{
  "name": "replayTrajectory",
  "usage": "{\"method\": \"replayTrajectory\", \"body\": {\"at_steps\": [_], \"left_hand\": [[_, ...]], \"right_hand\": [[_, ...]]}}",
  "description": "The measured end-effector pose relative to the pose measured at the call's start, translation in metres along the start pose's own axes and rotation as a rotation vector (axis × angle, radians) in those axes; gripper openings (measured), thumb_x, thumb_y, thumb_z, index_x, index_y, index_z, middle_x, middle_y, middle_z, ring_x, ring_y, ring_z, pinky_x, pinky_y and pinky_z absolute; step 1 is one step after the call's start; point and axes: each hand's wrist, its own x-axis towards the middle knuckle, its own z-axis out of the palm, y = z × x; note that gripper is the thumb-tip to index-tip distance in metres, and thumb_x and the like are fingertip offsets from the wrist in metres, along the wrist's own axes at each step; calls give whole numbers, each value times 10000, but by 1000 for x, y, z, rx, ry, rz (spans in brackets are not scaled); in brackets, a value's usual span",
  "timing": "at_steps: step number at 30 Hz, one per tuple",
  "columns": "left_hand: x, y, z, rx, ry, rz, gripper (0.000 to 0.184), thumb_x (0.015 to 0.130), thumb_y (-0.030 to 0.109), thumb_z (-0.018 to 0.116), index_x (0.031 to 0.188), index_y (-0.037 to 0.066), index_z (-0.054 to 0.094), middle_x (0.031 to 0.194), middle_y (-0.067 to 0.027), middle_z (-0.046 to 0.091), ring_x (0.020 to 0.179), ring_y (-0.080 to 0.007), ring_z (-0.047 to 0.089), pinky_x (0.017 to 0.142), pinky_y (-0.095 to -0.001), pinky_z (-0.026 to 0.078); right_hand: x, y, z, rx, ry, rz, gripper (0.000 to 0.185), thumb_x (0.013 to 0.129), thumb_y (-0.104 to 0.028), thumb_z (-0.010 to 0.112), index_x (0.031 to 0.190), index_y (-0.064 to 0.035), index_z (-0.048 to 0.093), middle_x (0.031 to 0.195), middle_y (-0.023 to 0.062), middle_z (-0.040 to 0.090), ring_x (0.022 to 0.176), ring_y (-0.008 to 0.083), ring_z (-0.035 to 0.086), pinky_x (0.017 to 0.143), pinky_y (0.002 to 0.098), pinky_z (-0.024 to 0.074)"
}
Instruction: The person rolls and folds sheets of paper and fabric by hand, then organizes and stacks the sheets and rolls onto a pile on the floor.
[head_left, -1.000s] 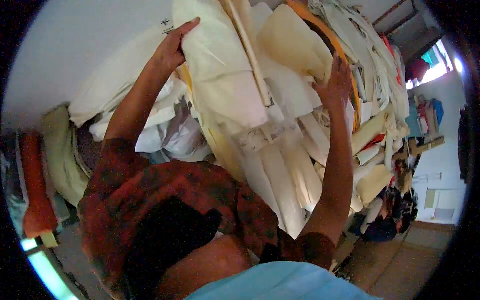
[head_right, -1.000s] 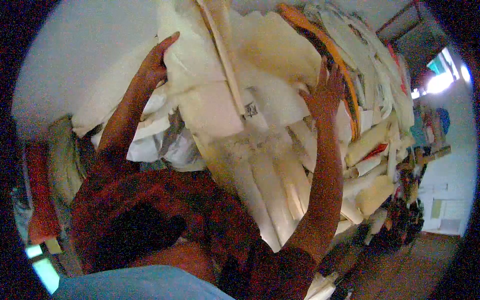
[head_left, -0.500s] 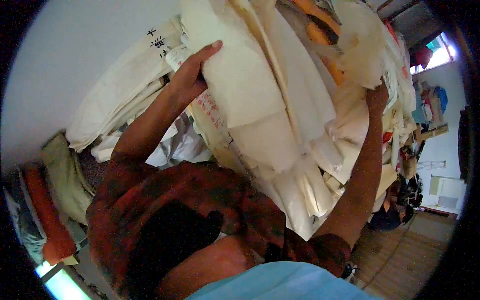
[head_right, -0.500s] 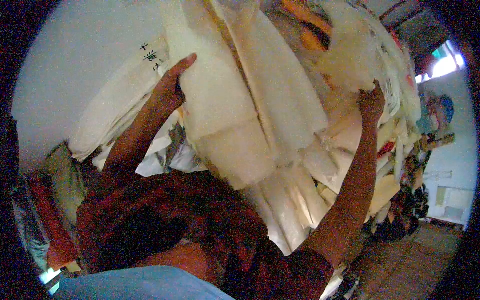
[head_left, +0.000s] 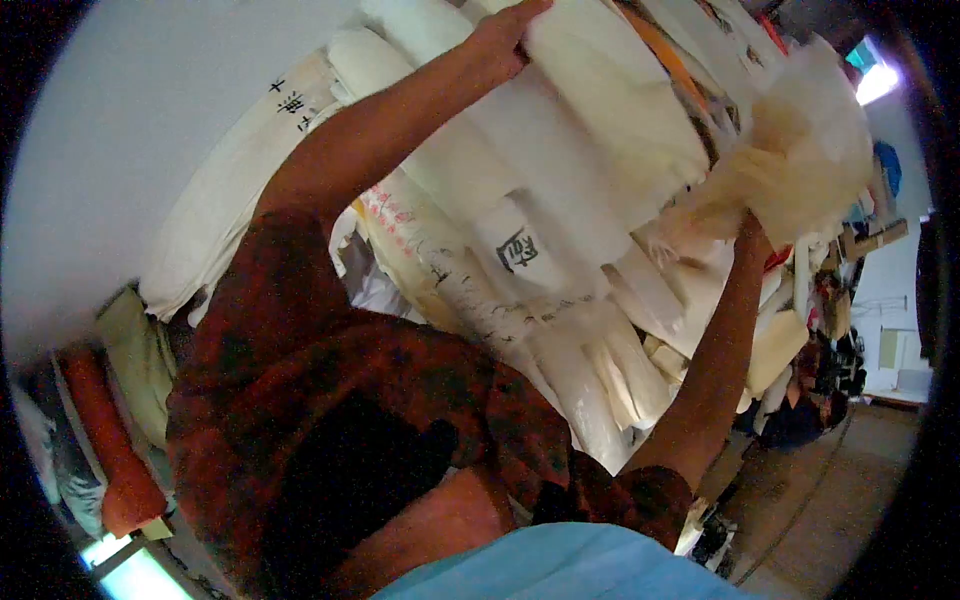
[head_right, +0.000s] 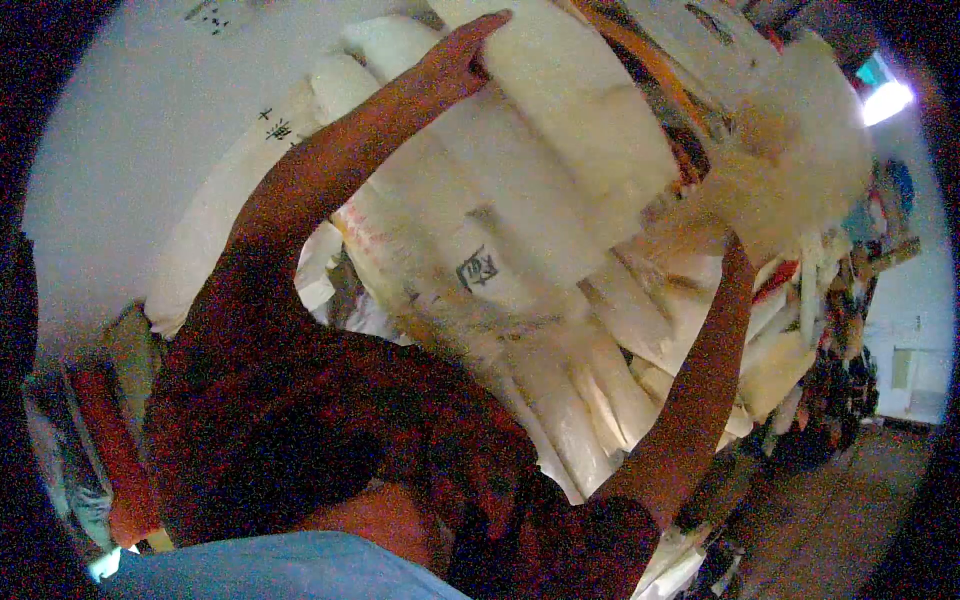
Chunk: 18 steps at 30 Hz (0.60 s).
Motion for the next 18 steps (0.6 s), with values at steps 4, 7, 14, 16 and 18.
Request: {"method": "replayTrajectory", "body": {"at_steps": [4,7,14,16,18], "left_hand": [[62,-27,37,-51,171,-283,492,887,282,659,1297,42,533,1251,-186,563,1119,-330,553,948,-424,469],[74,-54,63,88,246,-268,503,899,273,632,1326,45,496,1283,-184,538,1135,-328,537,949,-432,457],[95,-113,57,639,180,76,552,915,311,579,1378,58,417,1339,-188,482,1203,-347,471,986,-475,392],[100,-123,54,916,154,279,567,919,322,563,1393,61,395,1355,-190,467,1222,-353,452,996,-488,374],[105,-132,52,1147,129,498,581,924,333,548,1408,64,373,1371,-191,451,1241,-358,434,1007,-500,356]], "right_hand": [[-60,14,-20,31,103,165,415,892,-200,526,1276,-42,510,1138,91,583,985,220,567,885,351,457],[-103,13,-32,125,225,309,405,907,-213,511,1274,-42,510,1151,87,579,994,218,561,894,351,449],[-182,-10,-37,756,676,554,386,941,-244,479,1268,-42,511,1180,76,570,1014,213,547,913,353,431],[-188,-16,-37,922,748,553,382,951,-253,469,1266,-43,511,1188,74,567,1020,212,543,918,354,426],[-189,-22,-37,1022,754,533,379,960,-262,460,1265,-43,511,1197,71,565,1026,211,538,924,354,421]]}}
